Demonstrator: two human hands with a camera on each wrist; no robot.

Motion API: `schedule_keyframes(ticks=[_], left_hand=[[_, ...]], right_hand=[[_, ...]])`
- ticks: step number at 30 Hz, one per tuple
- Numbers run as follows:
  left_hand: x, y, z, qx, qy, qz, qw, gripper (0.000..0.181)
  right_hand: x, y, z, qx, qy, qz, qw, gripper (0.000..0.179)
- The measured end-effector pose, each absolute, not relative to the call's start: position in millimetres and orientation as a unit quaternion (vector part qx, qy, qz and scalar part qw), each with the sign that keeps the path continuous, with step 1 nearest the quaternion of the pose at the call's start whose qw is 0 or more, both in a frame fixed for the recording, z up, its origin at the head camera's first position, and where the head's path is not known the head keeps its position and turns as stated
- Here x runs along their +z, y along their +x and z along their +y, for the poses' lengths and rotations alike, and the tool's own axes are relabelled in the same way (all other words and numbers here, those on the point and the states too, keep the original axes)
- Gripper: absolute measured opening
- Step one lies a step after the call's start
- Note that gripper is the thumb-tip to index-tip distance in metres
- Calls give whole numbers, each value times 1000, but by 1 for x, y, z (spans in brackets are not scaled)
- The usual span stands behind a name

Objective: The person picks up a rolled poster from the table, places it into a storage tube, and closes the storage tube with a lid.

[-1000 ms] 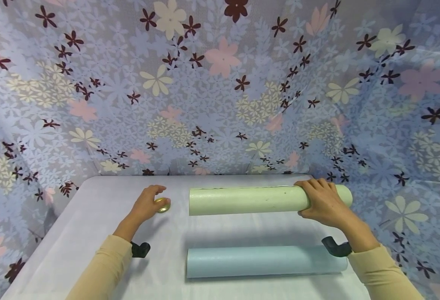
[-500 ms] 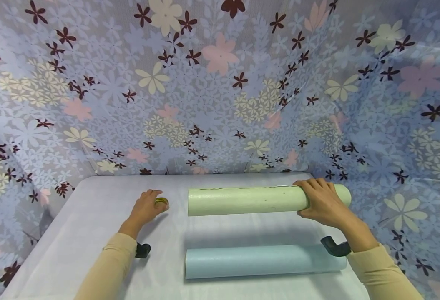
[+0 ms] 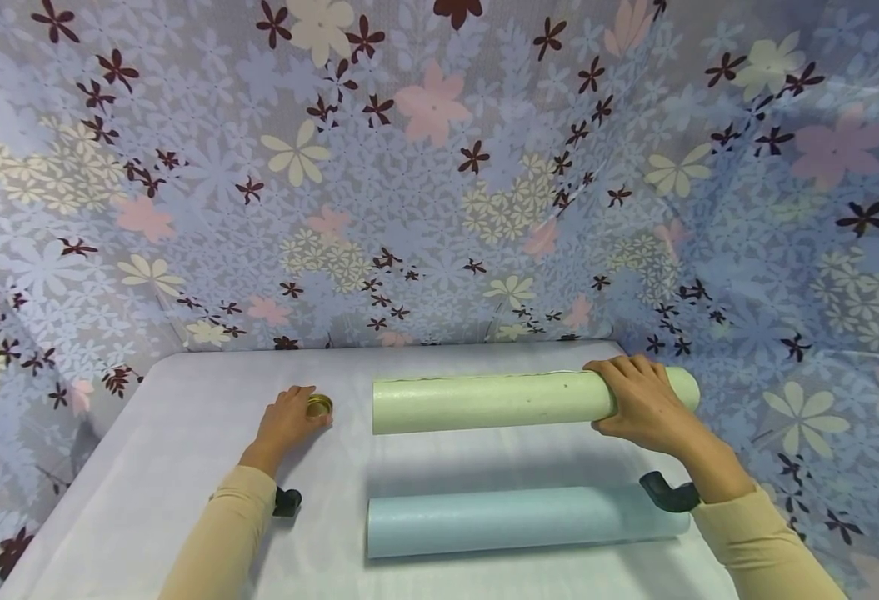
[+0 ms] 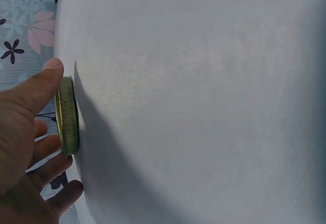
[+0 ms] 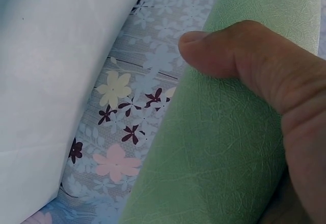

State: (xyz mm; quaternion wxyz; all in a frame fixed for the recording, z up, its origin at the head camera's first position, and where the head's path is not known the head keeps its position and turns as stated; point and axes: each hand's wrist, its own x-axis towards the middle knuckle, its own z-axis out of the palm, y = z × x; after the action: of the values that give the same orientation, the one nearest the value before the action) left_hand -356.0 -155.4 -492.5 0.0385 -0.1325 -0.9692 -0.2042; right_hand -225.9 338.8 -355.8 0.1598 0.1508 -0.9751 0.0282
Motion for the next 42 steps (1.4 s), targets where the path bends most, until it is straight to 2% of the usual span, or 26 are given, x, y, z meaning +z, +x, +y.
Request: schedule_keyframes(ticks=[42], left_hand=[[-506,-356,-154,-211,-96,-972,42,69]], right_hand=[[-363,-222,343,26,161,-971,175,73]])
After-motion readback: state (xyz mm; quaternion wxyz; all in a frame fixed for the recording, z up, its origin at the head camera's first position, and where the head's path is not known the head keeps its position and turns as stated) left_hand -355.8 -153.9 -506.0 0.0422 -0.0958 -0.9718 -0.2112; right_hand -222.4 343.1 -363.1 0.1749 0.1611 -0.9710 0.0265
